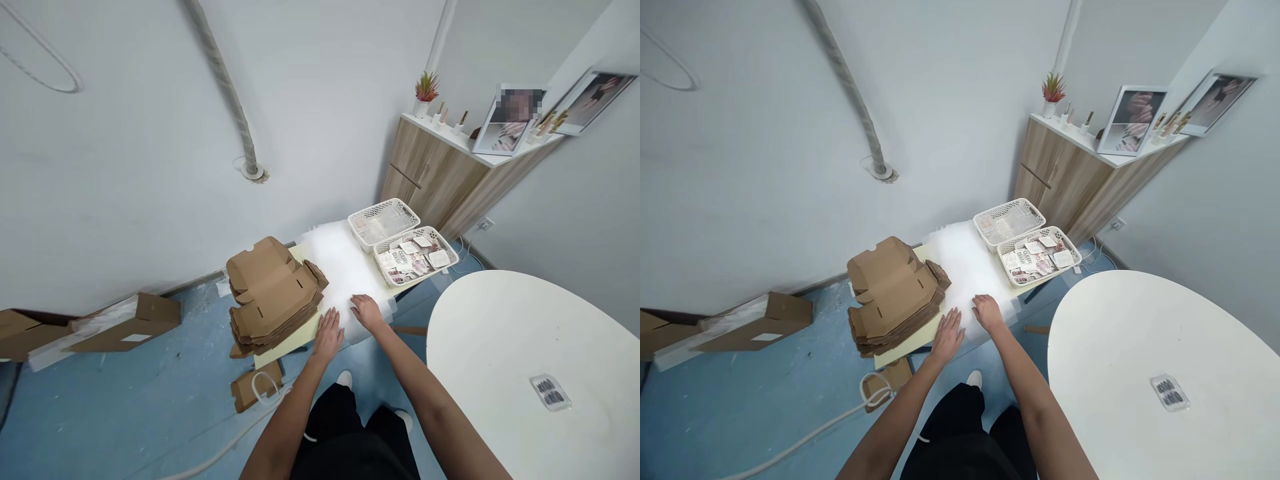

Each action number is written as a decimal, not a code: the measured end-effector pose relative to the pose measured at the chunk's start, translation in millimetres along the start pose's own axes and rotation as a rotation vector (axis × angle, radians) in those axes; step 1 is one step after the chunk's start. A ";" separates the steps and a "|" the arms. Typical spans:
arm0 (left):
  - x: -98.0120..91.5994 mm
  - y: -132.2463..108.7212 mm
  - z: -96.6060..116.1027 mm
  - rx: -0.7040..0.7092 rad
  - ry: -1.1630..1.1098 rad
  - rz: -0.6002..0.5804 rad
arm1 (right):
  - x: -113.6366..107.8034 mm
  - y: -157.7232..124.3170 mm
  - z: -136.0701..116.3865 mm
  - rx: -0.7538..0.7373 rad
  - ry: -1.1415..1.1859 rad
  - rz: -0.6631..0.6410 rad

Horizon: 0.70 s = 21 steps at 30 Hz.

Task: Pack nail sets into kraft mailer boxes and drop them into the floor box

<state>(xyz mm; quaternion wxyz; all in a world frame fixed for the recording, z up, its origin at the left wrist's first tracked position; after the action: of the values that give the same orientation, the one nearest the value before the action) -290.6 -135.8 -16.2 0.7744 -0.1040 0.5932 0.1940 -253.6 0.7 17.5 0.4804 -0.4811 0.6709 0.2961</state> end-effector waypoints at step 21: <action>-0.8 -4.7 -19.6 -0.079 -0.071 -0.120 | 7.3 33.7 -19.2 -0.020 -0.184 -0.032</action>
<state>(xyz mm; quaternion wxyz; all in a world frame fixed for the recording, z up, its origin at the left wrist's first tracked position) -306.0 -147.8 -21.2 0.8005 -0.1627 0.5500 0.1741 -292.4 -6.2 15.4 0.5398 -0.4672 0.6131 0.3382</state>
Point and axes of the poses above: each hand's wrist, its own y-axis towards the middle knuckle, its own x-axis out of the palm, z = x × y, the point moved 8 cm from there along y, towards the middle knuckle
